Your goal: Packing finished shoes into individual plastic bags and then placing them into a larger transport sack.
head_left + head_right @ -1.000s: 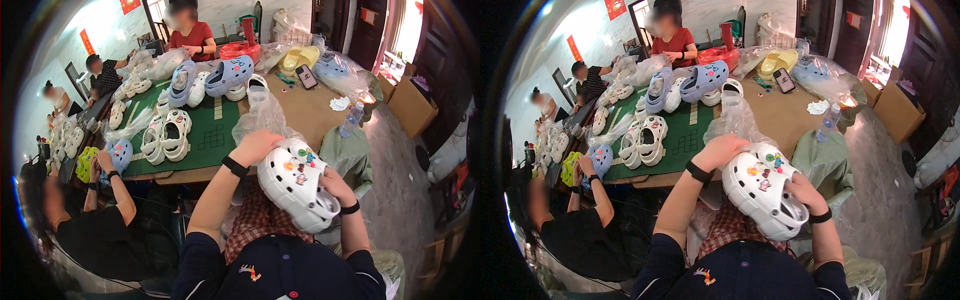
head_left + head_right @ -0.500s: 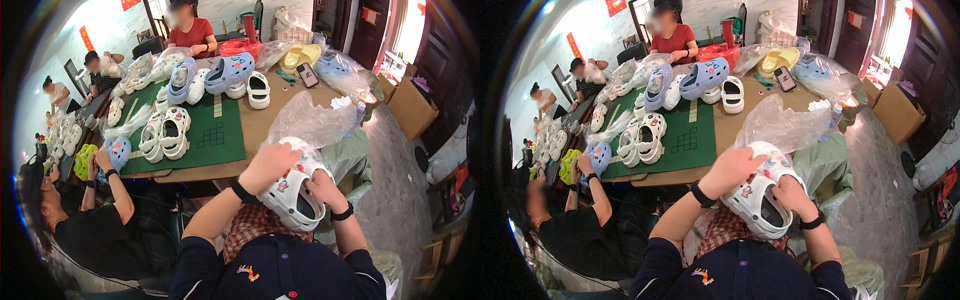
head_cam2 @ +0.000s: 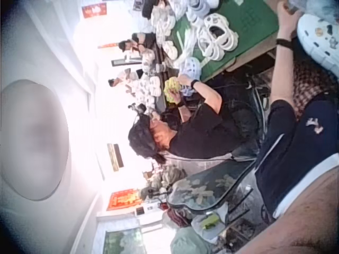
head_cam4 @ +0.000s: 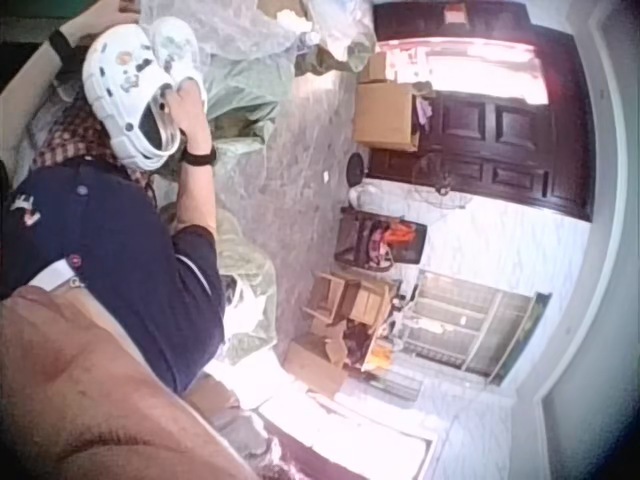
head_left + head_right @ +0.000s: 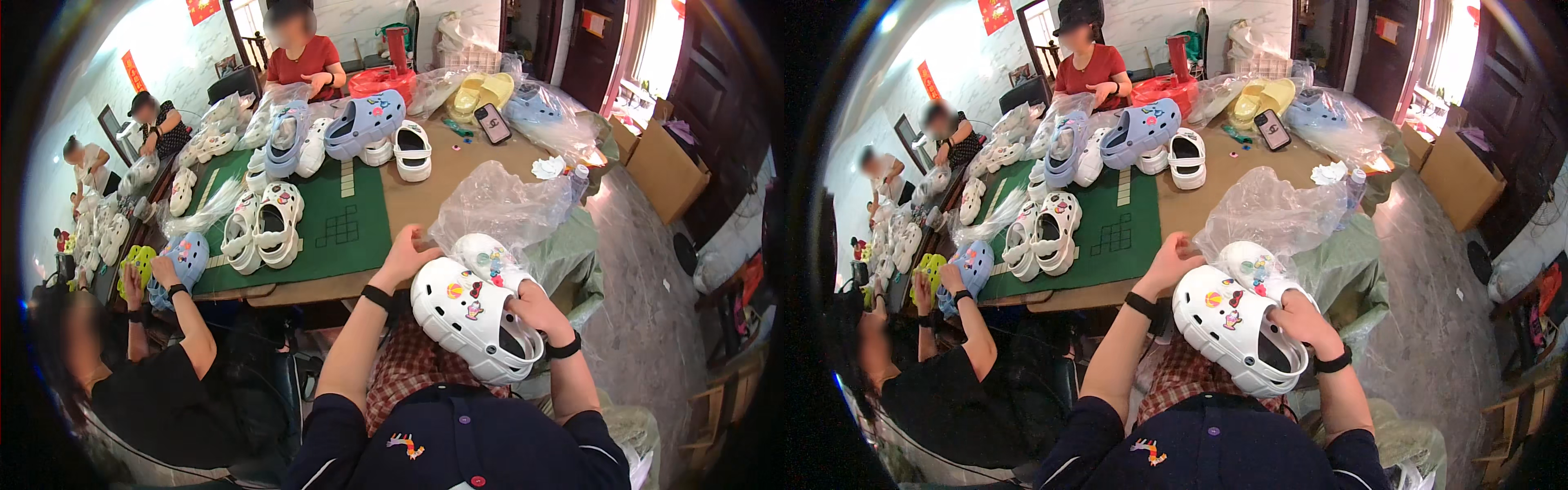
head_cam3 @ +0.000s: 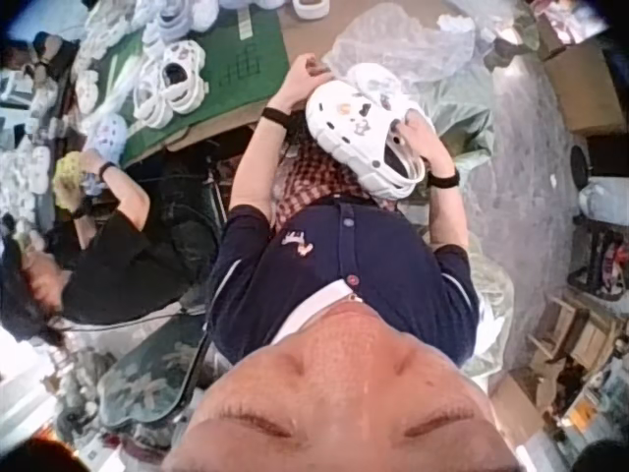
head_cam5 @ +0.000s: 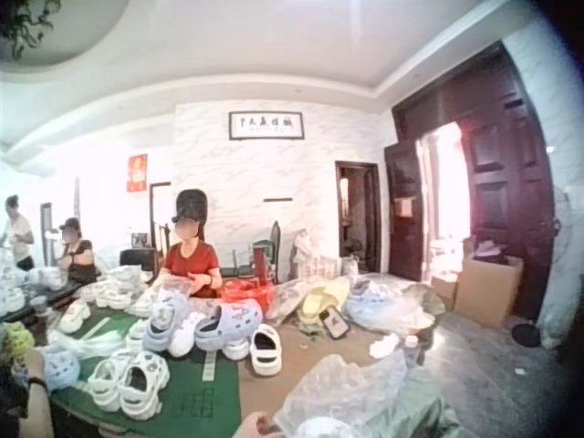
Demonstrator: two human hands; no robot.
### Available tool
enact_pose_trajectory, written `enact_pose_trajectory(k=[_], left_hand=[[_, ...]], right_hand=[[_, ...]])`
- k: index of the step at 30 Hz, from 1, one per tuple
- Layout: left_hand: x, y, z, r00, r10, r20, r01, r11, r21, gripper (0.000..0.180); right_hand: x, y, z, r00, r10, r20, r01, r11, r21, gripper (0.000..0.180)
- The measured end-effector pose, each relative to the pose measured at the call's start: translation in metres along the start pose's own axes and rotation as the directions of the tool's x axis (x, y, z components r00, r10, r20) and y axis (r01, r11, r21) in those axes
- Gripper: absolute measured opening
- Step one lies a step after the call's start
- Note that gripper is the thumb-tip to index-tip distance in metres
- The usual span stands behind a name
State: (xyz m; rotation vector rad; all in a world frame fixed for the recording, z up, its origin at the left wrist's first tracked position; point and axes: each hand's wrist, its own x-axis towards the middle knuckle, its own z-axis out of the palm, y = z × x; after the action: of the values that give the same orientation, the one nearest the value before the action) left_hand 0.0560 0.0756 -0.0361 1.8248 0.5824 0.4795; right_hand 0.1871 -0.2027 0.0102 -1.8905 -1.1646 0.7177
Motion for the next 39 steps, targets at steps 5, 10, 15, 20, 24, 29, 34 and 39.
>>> enact_pose_trajectory(k=[5, 10, 15, 20, 24, 29, 34, 39], left_hand=[[0.013, -0.011, 0.01, 0.939, 0.295, -0.177, -0.213, 0.903, 0.373, 0.047], [-0.017, 0.008, 0.014, 0.944, 0.262, -0.198, -0.269, 0.963, -0.01, 0.013], [-0.075, 0.022, 0.014, 0.75, 0.568, -0.34, -0.496, 0.822, 0.28, 0.01], [-0.087, 0.036, 0.032, 0.66, 0.694, -0.289, -0.514, 0.696, 0.501, 0.026], [-0.088, 0.055, 0.029, 0.669, 0.733, -0.125, -0.577, 0.618, 0.534, 0.028], [-0.111, 0.063, 0.03, 0.716, 0.698, 0.016, -0.576, 0.578, 0.579, 0.037], [-0.112, 0.029, 0.011, 0.794, 0.537, -0.285, -0.308, 0.76, 0.572, 0.039], [-0.105, 0.045, 0.012, 0.699, 0.684, -0.209, -0.497, 0.674, 0.547, 0.016]], right_hand=[[-0.002, 0.007, 0.002, 0.999, -0.002, -0.052, 0.011, 0.984, 0.18, 0.021], [-0.007, 0.012, -0.006, 0.993, 0.103, -0.065, -0.063, 0.887, 0.458, 0.029], [0.004, 0.028, 0.003, 0.893, 0.159, -0.421, 0.065, 0.881, 0.469, 0.027], [0.013, 0.015, 0.021, 0.885, -0.054, -0.462, 0.002, 0.994, -0.112, 0.029], [0.016, -0.016, 0.035, 0.963, -0.126, -0.239, 0.06, 0.962, -0.265, 0.032], [0.03, -0.013, 0.032, 0.969, -0.009, -0.247, -0.012, 0.997, -0.083, 0.034], [0.04, 0.0, 0.039, 0.941, -0.026, -0.338, 0.006, 0.998, -0.058, 0.024], [0.044, -0.03, 0.051, 0.95, -0.11, -0.293, 0.068, 0.987, -0.148, 0.027]])
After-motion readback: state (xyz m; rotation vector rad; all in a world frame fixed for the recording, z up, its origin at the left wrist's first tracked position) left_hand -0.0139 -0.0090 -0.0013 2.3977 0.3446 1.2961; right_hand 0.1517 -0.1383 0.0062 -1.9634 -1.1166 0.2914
